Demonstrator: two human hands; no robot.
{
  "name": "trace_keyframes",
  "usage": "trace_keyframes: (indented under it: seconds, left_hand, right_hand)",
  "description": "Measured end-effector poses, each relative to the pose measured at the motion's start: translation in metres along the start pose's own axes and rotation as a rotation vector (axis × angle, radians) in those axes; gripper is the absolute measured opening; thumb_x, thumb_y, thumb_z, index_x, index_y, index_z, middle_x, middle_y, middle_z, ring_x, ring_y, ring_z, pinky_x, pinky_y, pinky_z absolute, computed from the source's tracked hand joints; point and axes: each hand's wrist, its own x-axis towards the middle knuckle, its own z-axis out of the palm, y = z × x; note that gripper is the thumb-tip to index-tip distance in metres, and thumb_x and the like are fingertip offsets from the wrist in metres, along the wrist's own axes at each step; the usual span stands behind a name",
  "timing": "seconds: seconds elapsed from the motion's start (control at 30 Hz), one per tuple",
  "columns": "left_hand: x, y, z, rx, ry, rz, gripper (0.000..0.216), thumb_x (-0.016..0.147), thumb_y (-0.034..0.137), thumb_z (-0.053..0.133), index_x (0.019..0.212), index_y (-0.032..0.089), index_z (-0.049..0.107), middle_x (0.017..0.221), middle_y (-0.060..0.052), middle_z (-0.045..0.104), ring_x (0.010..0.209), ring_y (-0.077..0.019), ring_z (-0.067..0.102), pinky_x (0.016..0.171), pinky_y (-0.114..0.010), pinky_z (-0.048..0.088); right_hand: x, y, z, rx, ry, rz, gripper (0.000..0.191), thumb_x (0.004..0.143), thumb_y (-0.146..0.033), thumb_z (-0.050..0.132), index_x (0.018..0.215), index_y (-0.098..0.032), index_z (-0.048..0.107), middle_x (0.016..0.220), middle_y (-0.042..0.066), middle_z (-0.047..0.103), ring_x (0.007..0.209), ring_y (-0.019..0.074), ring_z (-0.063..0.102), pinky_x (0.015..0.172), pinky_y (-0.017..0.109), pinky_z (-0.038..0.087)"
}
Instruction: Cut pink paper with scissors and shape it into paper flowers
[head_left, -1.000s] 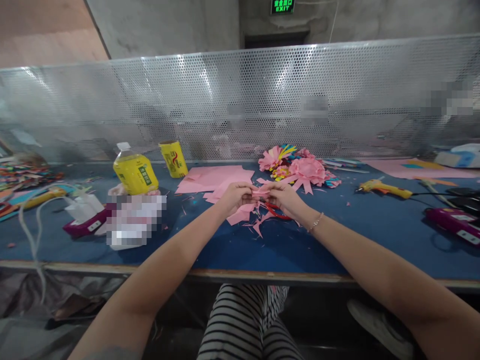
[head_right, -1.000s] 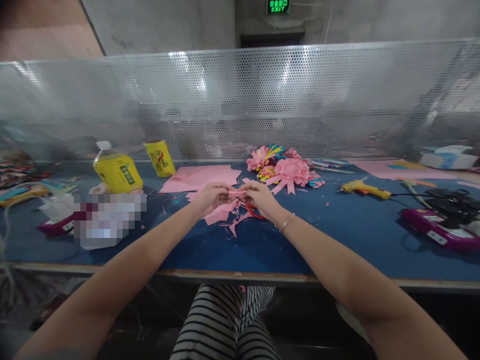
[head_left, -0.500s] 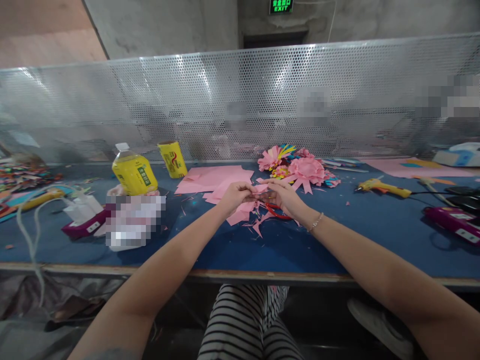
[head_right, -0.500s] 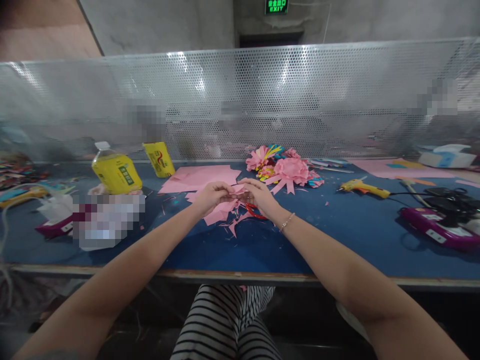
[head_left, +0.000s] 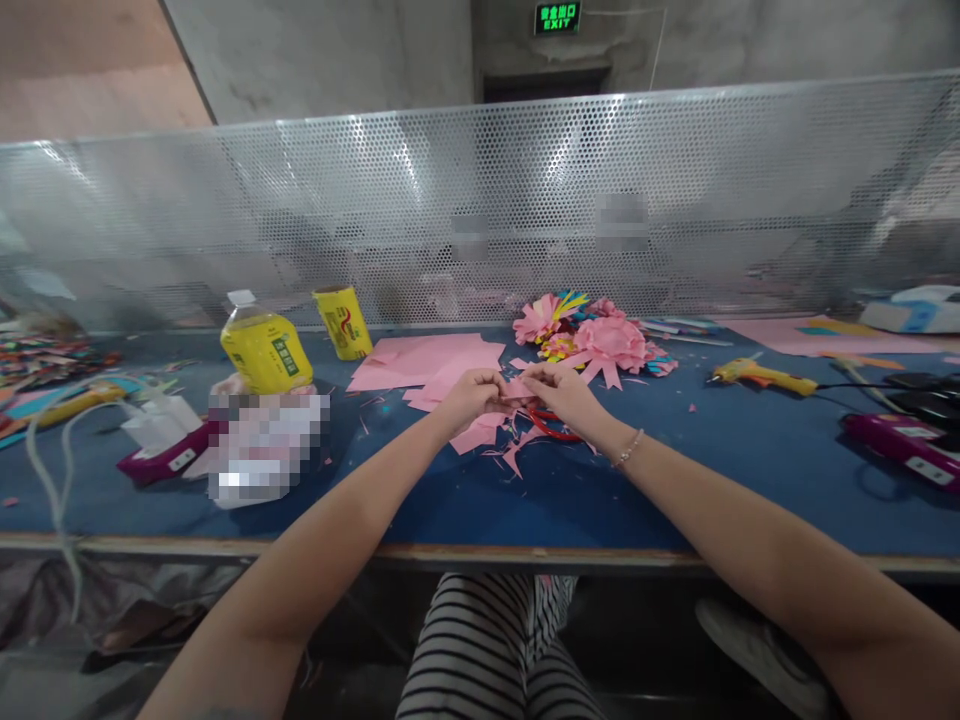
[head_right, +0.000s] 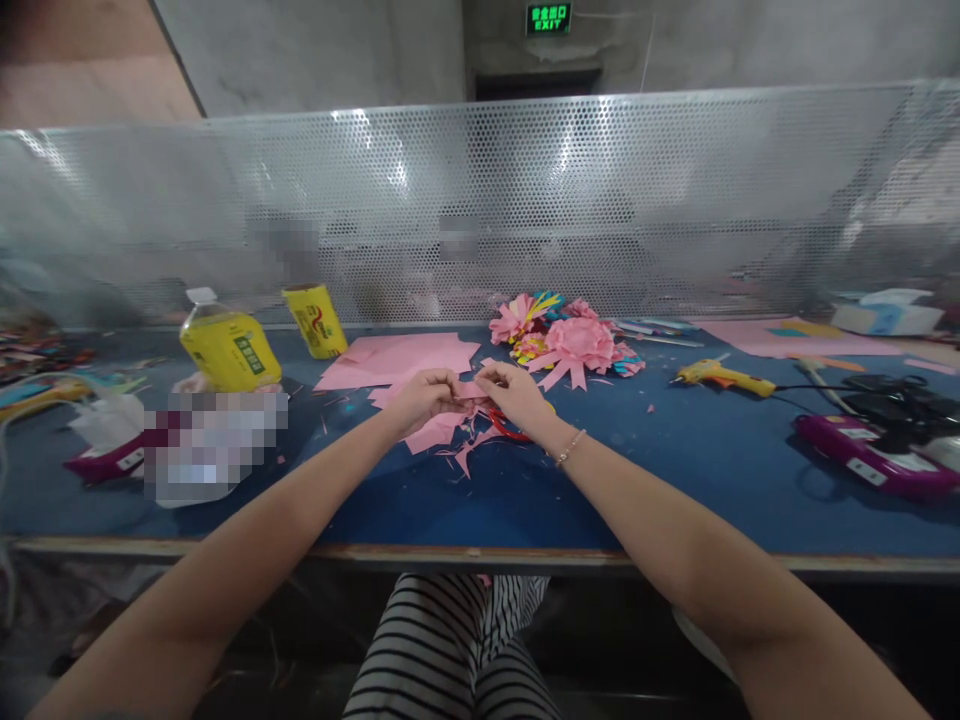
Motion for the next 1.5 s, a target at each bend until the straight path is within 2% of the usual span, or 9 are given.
trace_keyframes:
  seconds: [0.17,0.3,0.43,0.73,1.2,1.5]
  left_hand:
    - [-0.002,0.002,0.001,-0.046,-0.019,-0.020,0.012,0.067,0.007,0.051,0.067,0.014,0.041,0.053,0.003,0.053,0.055,-0.0132,0.062,0.063,-0.031,0.049]
    - [-0.001,0.001,0.001,-0.011,0.007,-0.006,0.021,0.066,0.012,0.061,0.078,0.014,0.043,0.060,0.002,0.056,0.056,-0.0106,0.060,0.063,-0.029,0.049]
    - [0.000,-0.001,-0.001,0.018,0.010,0.010,0.019,0.064,0.013,0.064,0.076,0.011,0.049,0.063,0.001,0.057,0.057,-0.0081,0.059,0.062,-0.025,0.049]
    - [-0.002,0.002,-0.003,0.027,-0.031,0.000,0.018,0.067,0.017,0.064,0.078,0.011,0.051,0.063,-0.001,0.059,0.058,-0.0097,0.061,0.062,-0.026,0.050]
    - [-0.002,0.002,-0.005,0.015,-0.020,-0.003,0.018,0.067,0.018,0.064,0.078,0.011,0.053,0.065,0.000,0.058,0.062,-0.0102,0.062,0.066,-0.026,0.050]
    - [-0.001,0.001,-0.005,-0.006,0.005,-0.004,0.017,0.067,0.016,0.063,0.078,0.011,0.052,0.064,0.001,0.057,0.060,-0.0105,0.062,0.064,-0.026,0.050]
  right_hand:
    - [0.000,-0.003,-0.002,-0.057,-0.020,0.009,0.016,0.071,-0.032,0.054,0.077,-0.017,0.056,0.070,0.001,0.060,0.057,0.0130,0.060,0.059,0.029,0.051]
    - [-0.001,-0.006,-0.002,-0.064,-0.020,0.005,0.015,0.071,-0.030,0.053,0.077,-0.017,0.057,0.069,0.001,0.060,0.058,0.0130,0.061,0.058,0.027,0.051]
    - [-0.003,-0.009,-0.001,-0.047,-0.016,0.025,0.012,0.071,-0.027,0.053,0.076,-0.016,0.056,0.068,0.000,0.059,0.056,0.0115,0.060,0.056,0.025,0.051]
    - [-0.004,-0.015,0.002,-0.009,-0.002,0.053,0.009,0.071,-0.024,0.053,0.076,-0.017,0.056,0.067,0.000,0.059,0.053,0.0106,0.060,0.054,0.024,0.051]
    - [-0.004,-0.013,0.001,0.005,-0.001,0.043,0.009,0.070,-0.023,0.054,0.077,-0.017,0.057,0.066,-0.001,0.059,0.054,0.0104,0.060,0.056,0.024,0.051]
    - [-0.002,-0.009,0.001,0.024,0.010,0.057,0.012,0.068,-0.025,0.057,0.077,-0.018,0.058,0.071,0.000,0.062,0.054,0.0116,0.060,0.060,0.028,0.053]
